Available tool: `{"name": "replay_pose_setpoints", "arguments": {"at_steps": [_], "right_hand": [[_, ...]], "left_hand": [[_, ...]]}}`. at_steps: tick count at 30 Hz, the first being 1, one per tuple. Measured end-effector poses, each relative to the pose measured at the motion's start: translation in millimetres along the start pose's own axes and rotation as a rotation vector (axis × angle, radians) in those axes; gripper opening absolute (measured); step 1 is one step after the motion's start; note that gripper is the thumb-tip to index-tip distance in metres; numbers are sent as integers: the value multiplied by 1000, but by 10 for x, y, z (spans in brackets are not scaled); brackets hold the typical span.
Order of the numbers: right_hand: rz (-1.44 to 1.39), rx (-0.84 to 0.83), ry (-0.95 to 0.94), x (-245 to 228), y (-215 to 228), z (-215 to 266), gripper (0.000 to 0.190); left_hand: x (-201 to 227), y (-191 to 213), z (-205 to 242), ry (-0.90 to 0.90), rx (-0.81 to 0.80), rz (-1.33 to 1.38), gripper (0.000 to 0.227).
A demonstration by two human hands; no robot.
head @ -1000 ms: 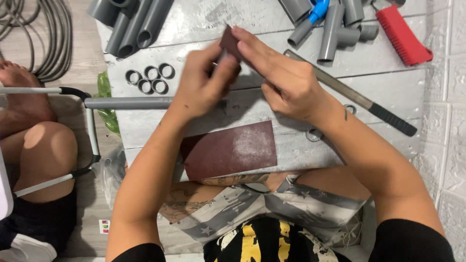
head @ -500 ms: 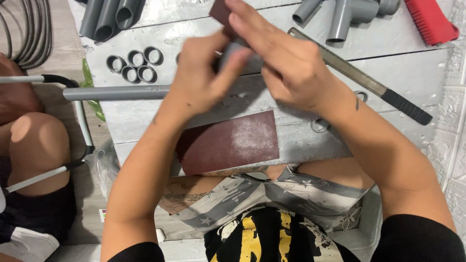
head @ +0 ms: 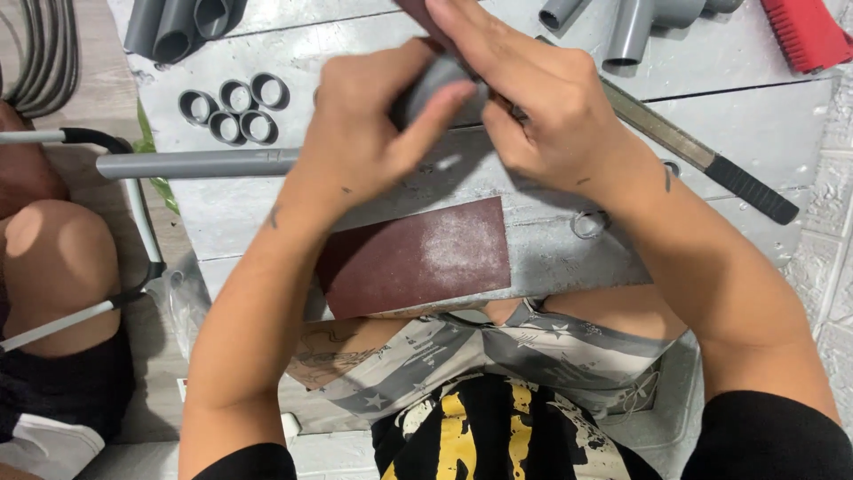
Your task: Sanding the ends of PVC pipe segments with sandpaper to smooth the edges for assembly.
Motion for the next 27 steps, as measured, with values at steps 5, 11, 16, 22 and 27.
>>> {"name": "replay_pose_setpoints", "arguments": {"at_steps": [5,11,16,22,27], "right_hand": [[-19,-12,-7,-17,-34,-13,70],[-89,-57,-29,-84,8,-50,76],[-13,-38,-22,-19,5,-19,74],[51,5,14,-41,8,-2,70],[57,6,62,-88,-4,-12,69]], "left_hand": [[-105,-36,70,58,30,31,17],[-253,192,128,93,145,18,22],[-120,80,28,111,67,167,17],[-206,25,64,192,43,335,16],[-204,-33,77,122,-1,278,16]]}}
Point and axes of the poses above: each hand's wrist, its own z-axis away from the middle knuckle, its own y-axis out of the back of the hand, x = y × z, the point moved 9 cm from there along -z, towards the middle knuckle, and after that the axes turned 12 degrees about -x, right-handed, at the moved point
